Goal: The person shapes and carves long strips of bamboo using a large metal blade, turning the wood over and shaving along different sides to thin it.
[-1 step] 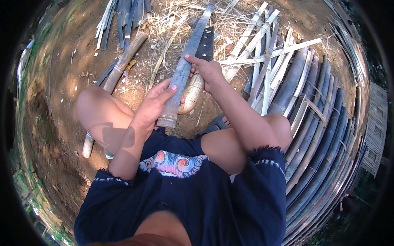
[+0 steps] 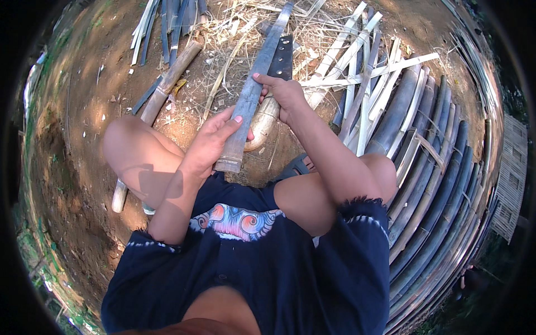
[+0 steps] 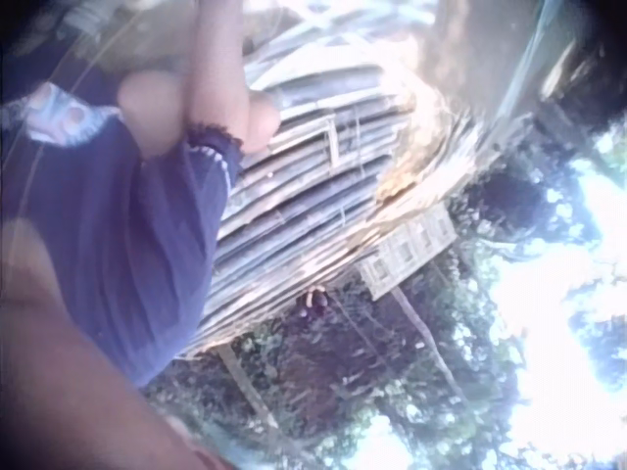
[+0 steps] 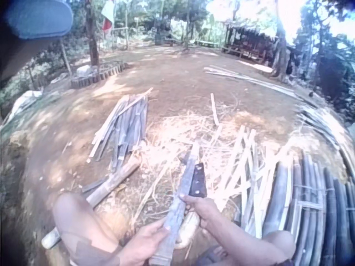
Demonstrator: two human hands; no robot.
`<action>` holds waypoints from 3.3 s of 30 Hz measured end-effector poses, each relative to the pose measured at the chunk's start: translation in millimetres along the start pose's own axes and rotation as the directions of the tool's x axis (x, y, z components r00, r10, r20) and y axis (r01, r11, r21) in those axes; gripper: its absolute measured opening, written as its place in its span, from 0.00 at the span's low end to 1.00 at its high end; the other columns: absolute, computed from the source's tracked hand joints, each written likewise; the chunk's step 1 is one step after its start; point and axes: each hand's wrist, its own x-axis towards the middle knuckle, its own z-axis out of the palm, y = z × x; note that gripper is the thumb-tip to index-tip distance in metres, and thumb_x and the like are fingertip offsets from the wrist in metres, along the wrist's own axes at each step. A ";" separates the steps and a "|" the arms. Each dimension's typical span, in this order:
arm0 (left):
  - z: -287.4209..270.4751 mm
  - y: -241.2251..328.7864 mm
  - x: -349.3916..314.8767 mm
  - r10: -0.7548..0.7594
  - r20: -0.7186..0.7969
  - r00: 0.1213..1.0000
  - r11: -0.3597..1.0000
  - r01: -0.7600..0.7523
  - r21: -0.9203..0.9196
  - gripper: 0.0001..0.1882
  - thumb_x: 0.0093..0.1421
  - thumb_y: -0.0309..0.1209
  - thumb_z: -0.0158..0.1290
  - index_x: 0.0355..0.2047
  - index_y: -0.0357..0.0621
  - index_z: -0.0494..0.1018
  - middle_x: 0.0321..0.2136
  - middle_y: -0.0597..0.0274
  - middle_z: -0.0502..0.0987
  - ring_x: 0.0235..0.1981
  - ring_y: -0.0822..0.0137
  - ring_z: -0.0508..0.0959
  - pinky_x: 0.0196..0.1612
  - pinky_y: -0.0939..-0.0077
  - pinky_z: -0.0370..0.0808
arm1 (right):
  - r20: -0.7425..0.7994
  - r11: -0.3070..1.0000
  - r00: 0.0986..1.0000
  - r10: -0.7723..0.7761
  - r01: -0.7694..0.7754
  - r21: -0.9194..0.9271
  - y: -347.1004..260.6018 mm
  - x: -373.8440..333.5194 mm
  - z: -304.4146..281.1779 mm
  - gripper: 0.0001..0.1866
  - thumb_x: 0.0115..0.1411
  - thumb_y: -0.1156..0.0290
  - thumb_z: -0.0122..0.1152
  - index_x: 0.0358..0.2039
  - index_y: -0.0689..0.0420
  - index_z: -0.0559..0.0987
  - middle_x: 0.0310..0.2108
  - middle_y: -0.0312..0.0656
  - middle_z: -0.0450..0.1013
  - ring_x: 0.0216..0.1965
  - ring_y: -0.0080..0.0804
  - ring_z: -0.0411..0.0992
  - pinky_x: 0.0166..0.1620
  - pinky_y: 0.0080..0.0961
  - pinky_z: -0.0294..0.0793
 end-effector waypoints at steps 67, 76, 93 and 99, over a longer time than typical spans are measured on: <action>-24.8 -11.0 -85.2 -0.084 -0.062 0.995 0.669 0.010 -0.743 0.21 0.73 0.52 0.42 0.45 0.49 0.71 0.32 0.68 0.74 0.18 0.71 0.69 0.20 0.76 0.65 | 0.808 -0.412 0.264 -0.526 0.752 -0.514 31.2 -126.4 10.8 0.33 0.49 0.74 0.68 0.59 0.48 0.78 0.21 0.33 0.60 0.18 0.26 0.63 0.23 0.29 0.67; -22.6 11.6 -85.9 -0.197 -0.077 0.977 0.731 0.094 -0.676 0.22 0.73 0.53 0.43 0.30 0.48 0.64 0.17 0.70 0.61 0.15 0.70 0.67 0.16 0.76 0.64 | 0.798 -0.348 0.280 -0.535 0.787 -0.509 30.6 -120.7 9.6 0.37 0.41 0.72 0.70 0.58 0.50 0.79 0.20 0.33 0.60 0.18 0.25 0.63 0.21 0.26 0.66; -41.0 14.8 -91.1 -0.300 -0.065 0.952 0.715 0.179 -0.676 0.25 0.74 0.53 0.35 0.29 0.47 0.60 0.13 0.69 0.56 0.10 0.72 0.63 0.11 0.77 0.62 | 0.747 -0.277 0.475 -0.466 0.723 -0.633 25.3 -86.5 -4.0 0.39 0.38 0.80 0.68 0.57 0.57 0.79 0.22 0.39 0.66 0.19 0.33 0.66 0.26 0.33 0.71; -39.4 11.7 -117.6 -0.283 -0.080 0.956 0.795 0.187 -0.577 0.25 0.76 0.52 0.30 0.28 0.47 0.61 0.12 0.69 0.56 0.10 0.71 0.63 0.10 0.76 0.63 | 0.832 -0.412 0.373 -0.410 0.738 -0.534 30.8 -102.4 4.3 0.41 0.39 0.82 0.67 0.60 0.51 0.77 0.21 0.38 0.66 0.19 0.33 0.67 0.25 0.32 0.71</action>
